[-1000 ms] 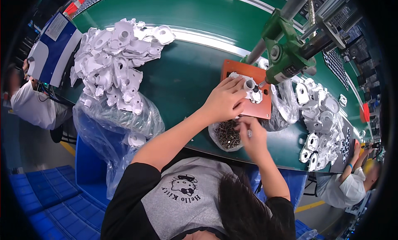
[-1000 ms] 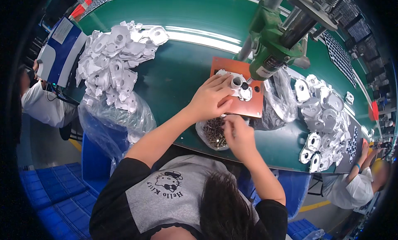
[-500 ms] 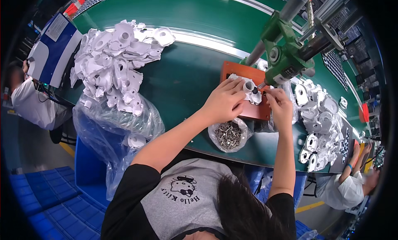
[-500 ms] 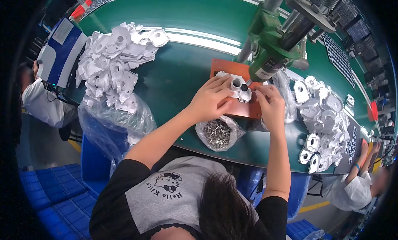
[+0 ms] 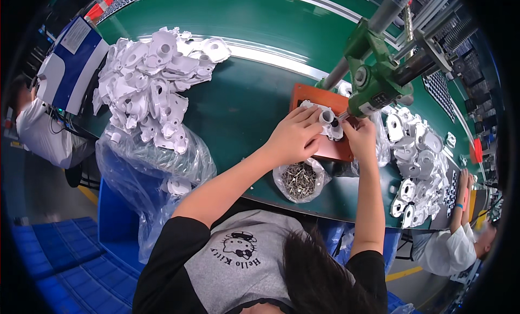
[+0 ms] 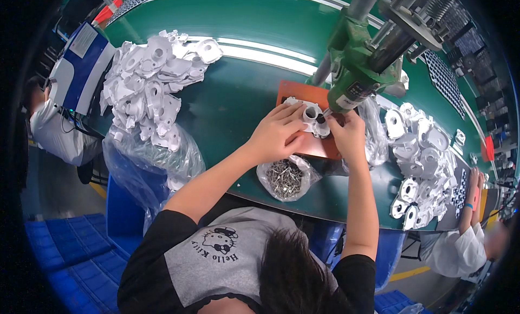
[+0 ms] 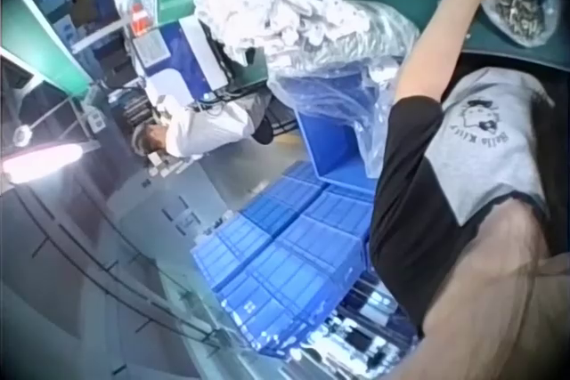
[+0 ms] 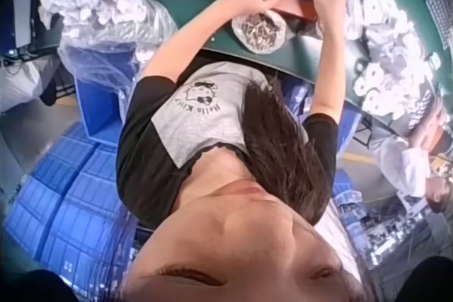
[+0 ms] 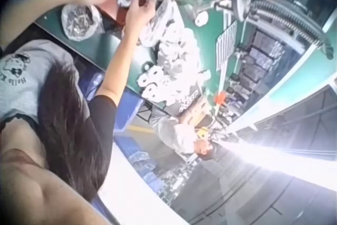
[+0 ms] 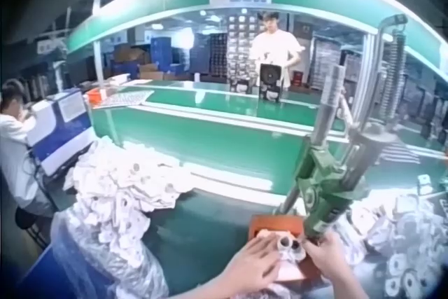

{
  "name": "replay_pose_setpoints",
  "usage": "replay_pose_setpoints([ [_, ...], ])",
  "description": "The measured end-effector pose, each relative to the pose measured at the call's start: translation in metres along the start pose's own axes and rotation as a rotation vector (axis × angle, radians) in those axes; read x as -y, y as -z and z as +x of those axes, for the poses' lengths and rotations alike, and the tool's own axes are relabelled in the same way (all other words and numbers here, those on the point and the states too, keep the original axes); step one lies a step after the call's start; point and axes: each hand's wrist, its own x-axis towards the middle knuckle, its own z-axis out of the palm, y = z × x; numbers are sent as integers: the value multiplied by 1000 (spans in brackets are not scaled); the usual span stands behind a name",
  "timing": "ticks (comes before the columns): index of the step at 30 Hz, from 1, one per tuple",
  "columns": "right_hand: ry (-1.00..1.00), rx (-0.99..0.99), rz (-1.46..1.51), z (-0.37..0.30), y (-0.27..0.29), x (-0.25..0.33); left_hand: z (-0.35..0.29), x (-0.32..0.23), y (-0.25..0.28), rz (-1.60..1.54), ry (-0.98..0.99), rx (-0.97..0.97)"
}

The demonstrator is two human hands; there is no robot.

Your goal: The recorder is using a manual press to assemble small white plastic components by inserting metal pins.

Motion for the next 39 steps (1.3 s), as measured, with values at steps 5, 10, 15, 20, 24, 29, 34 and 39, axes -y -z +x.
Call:
replay_pose_setpoints([
  [5, 37, -45, -77, -2, -4, 2, 1, 0, -1, -10, 4, -13],
  [10, 54, -37, -103, -3, -6, 8, -1, 1, -1, 1, 7, -4],
  [15, 2, 3, 30, -7, -1, -3, 1, 0, -2, -24, -20, -56],
  [20, 340, 59, -281, -24, 4, -6, 2, -1, -1, -21, -12, -56],
  [24, 394, 42, -454, -35, -3, -5, 3, -1, 0, -13, -22, -60],
  [29, 381, 42, -484, -36, -4, -3, 3, -2, -1, 3, -26, -58],
  [34, 378, 26, -512, -41, -6, -3, 3, -3, 1, 9, -26, -60],
  [39, 342, 30, -527, -39, 0, -8, 3, -5, -1, 4, -30, -53],
])
